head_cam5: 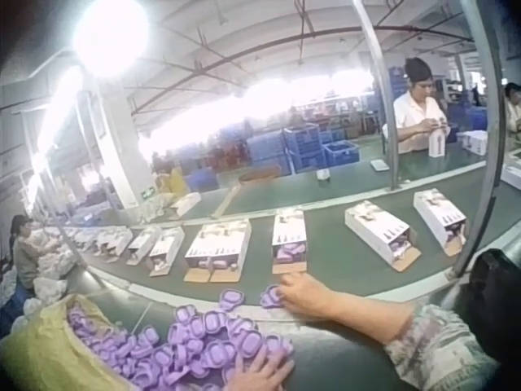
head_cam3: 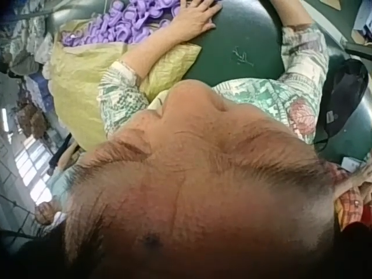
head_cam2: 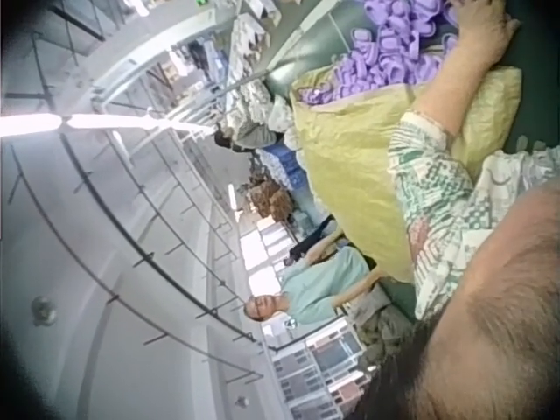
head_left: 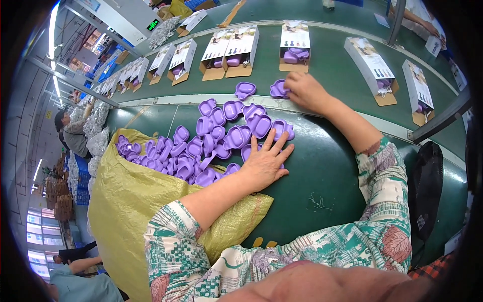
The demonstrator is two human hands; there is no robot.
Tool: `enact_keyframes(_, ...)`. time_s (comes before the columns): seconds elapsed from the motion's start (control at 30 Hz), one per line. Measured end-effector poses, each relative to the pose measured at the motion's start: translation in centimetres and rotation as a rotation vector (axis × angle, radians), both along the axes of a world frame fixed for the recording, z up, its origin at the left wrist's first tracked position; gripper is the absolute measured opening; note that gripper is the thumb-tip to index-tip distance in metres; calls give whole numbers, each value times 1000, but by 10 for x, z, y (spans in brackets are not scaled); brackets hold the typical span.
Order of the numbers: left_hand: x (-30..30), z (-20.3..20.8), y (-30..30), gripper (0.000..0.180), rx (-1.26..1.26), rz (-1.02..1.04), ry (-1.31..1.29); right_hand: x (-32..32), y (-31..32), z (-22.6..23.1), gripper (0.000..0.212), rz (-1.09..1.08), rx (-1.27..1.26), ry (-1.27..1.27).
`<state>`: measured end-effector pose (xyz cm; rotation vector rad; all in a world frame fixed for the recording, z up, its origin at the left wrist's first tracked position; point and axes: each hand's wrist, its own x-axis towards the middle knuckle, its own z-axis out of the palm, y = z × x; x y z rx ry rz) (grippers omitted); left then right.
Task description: The person packs purple plastic components into retail boxes on a conveyor belt by hand.
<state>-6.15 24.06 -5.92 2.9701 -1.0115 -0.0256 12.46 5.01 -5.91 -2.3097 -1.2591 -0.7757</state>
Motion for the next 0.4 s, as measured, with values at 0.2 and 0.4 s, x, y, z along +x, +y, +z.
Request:
enact_keyframes(0.2, -2, 2, 2, 66, -8, -7, 3, 6, -5, -3, 10, -110, -91, -43)
enact_keyframes(0.4, 0, 2, 6, 68, 11, 7, 20, 35, 49, 14, 8, -35, -3, -188)
